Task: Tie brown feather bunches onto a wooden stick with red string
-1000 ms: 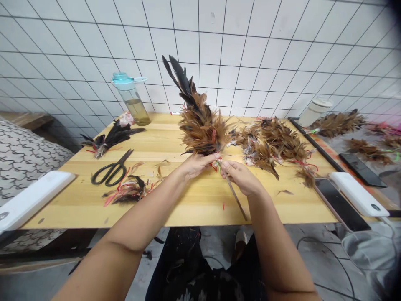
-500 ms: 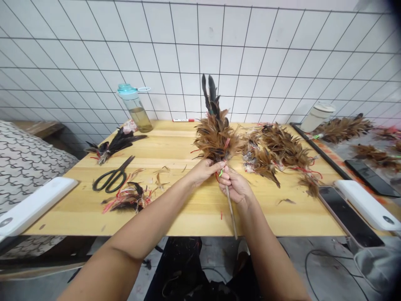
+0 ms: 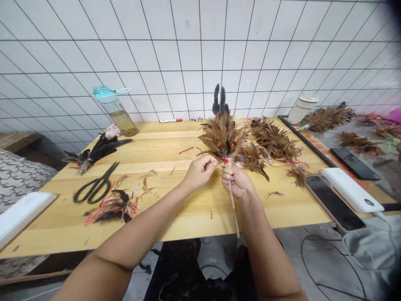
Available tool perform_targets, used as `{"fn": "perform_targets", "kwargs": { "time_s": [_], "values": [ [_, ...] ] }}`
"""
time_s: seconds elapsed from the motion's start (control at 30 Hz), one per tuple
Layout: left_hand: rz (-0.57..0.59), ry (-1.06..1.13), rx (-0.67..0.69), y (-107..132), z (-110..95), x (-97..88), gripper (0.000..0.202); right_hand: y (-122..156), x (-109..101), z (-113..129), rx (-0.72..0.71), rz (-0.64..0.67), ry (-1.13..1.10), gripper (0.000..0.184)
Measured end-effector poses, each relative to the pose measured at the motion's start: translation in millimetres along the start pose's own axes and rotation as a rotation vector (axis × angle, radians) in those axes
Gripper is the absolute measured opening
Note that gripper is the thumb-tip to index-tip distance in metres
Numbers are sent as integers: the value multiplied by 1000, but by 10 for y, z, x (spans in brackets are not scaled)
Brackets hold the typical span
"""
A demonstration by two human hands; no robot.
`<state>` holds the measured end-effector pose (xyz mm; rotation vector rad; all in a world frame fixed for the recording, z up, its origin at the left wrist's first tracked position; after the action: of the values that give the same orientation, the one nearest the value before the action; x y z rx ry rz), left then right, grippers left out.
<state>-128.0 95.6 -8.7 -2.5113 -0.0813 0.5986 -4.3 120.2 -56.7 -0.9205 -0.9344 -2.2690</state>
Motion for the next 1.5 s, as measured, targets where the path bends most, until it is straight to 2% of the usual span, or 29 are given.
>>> {"fn": "perform_targets", "kwargs": {
  "time_s": [0.17, 0.33, 0.47, 0.53, 0.6, 0.73, 0.77, 0.83, 0.9, 1.03, 1.1, 1.17, 1.23, 1.27, 1.33, 1.37, 1.43, 1.5],
  "values": [
    [24, -104, 42, 3, -34, 52, 16, -8, -76, 53, -68, -61, 14, 8],
    [47, -79, 34, -52, 10, 101, 18, 157, -74, 170, -145, -39, 56, 4],
    [122, -43, 47, -249, 32, 211, 18, 359, -125, 356, -169, 45, 139, 11],
    [143, -76, 62, -407, 89, 201, 19, 472, -214, 497, -217, 51, 177, 12],
    [172, -200, 41, -574, 221, 126, 21, 583, -336, 643, -297, 19, 162, 9],
    [351, -622, -103, -834, 601, -51, 20, 712, -495, 760, -380, -47, 142, 13],
    [342, -711, -112, -895, 654, -90, 18, 713, -502, 745, -365, -50, 152, 13],
    [244, -803, -87, -1010, 688, -103, 20, 694, -495, 696, -315, -47, 173, 16],
    [201, -788, -71, -1092, 720, 28, 24, 664, -482, 646, -264, -31, 175, 21],
    [329, -777, -142, -1132, 900, 462, 27, 620, -458, 587, -193, 58, 96, 28],
    [343, -799, -148, -1118, 972, 557, 25, 610, -451, 569, -170, 102, 63, 29],
    [317, -787, -147, -1099, 1015, 526, 21, 601, -455, 554, -156, 117, 56, 29],
    [221, -667, -166, -1086, 1028, 379, 15, 586, -465, 543, -151, 113, 58, 28],
    [140, -539, -188, -1081, 1027, 278, 12, 576, -469, 541, -153, 109, 59, 27],
    [-19, -130, -252, -1062, 1023, 112, 10, 550, -475, 544, -167, 102, 66, 23],
    [-57, 113, -287, -1051, 1008, 82, 11, 535, -477, 550, -179, 97, 74, 22],
    [-25, 561, -338, -1033, 902, 130, 16, 507, -484, 570, -210, 81, 93, 18],
    [91, 831, -348, -1006, 696, 248, 23, 479, -500, 590, -232, 55, 99, 14]
  ]
}}
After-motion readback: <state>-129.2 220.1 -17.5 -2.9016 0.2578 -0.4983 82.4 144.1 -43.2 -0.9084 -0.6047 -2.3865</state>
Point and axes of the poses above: each hand's wrist, its own y-axis away from the middle knuckle, its own x-axis out of the palm, z = x × y, the point moved 6 cm from there along -y, towards the middle knuckle, and after that the axes turned 13 degrees about x, right-handed, at the moved point
